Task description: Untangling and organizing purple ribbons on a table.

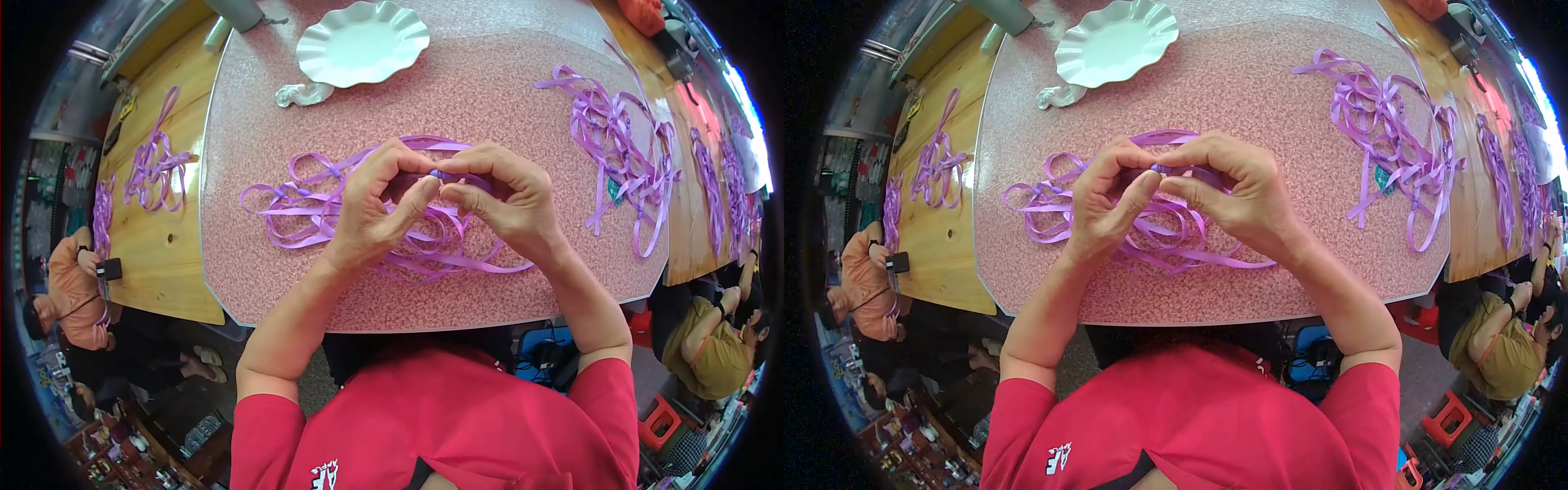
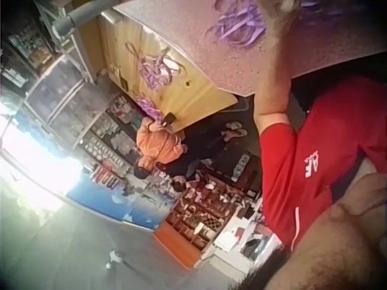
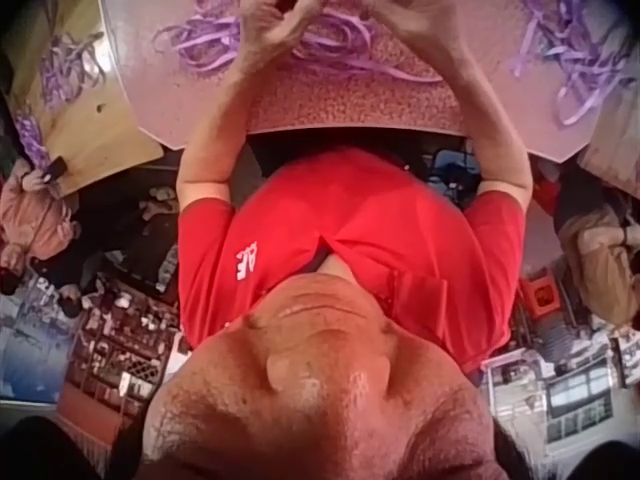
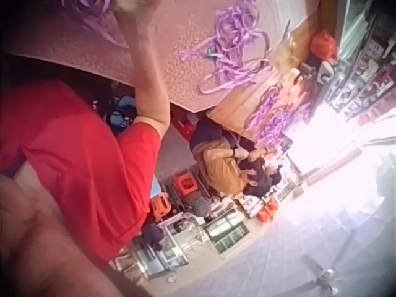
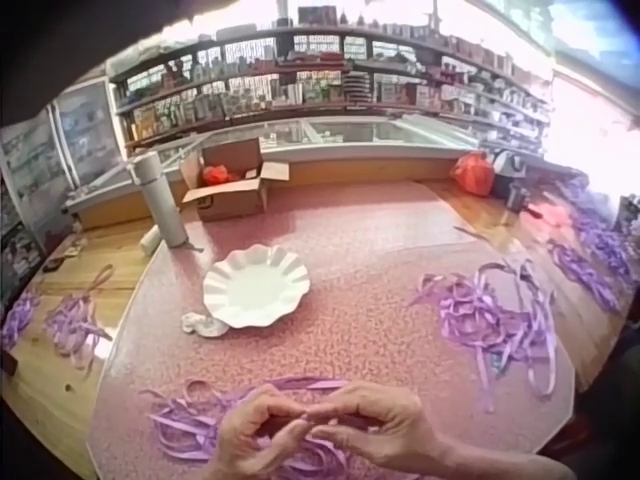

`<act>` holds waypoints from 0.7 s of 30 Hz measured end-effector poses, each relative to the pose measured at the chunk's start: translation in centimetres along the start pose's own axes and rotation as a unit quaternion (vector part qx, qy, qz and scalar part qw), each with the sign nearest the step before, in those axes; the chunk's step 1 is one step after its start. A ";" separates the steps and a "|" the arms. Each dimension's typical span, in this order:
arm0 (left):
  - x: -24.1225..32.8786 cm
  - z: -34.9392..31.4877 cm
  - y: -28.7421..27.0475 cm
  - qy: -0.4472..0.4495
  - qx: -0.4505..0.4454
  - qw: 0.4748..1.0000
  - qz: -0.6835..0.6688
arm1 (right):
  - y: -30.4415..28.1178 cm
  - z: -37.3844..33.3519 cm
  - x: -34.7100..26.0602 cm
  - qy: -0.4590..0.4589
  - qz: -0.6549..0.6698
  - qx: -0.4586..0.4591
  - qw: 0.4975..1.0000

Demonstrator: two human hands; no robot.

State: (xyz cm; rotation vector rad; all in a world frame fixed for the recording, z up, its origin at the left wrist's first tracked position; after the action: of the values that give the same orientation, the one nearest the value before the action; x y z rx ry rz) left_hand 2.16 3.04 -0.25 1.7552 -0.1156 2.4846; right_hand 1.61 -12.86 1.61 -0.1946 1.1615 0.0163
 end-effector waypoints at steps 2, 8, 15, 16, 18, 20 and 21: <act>0.0 0.0 -0.2 -0.012 0.013 1.000 -0.023 | 0.0 0.0 0.0 0.000 0.009 -0.003 1.000; 0.3 0.1 -0.3 -0.008 -0.009 1.000 0.008 | 0.3 -0.3 0.8 0.133 0.097 0.026 0.986; 0.3 0.1 -0.2 -0.004 -0.018 1.000 -0.006 | -0.1 -0.2 0.6 0.039 0.047 0.019 0.998; 0.2 0.2 -0.2 -0.007 -0.018 1.000 -0.014 | 0.0 -0.2 0.5 0.037 0.047 0.019 0.998; 0.4 0.0 -0.2 -0.010 -0.017 1.000 -0.004 | 0.0 -0.3 0.5 0.039 0.040 0.027 0.998; 0.3 0.2 -0.1 -0.013 -0.017 1.000 0.005 | 0.0 -0.3 0.4 0.030 0.029 0.030 0.999; 0.4 0.2 -0.1 0.004 -0.015 1.000 0.014 | 0.0 -0.3 0.3 0.024 0.020 0.033 0.999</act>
State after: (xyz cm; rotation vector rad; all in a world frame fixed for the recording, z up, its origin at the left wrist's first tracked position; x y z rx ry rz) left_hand 2.23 3.15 0.23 1.7443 -0.1785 2.4951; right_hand 1.45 -12.94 1.23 -0.1136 1.2116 0.0079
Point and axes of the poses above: each hand's wrist, its own z-axis towards the middle knuckle, its own y-axis out of the palm, x = y × z, the point moved 6 cm from there along z, towards the middle knuckle, and after that the axes turned 10 degrees about x, right-handed, at the moved point
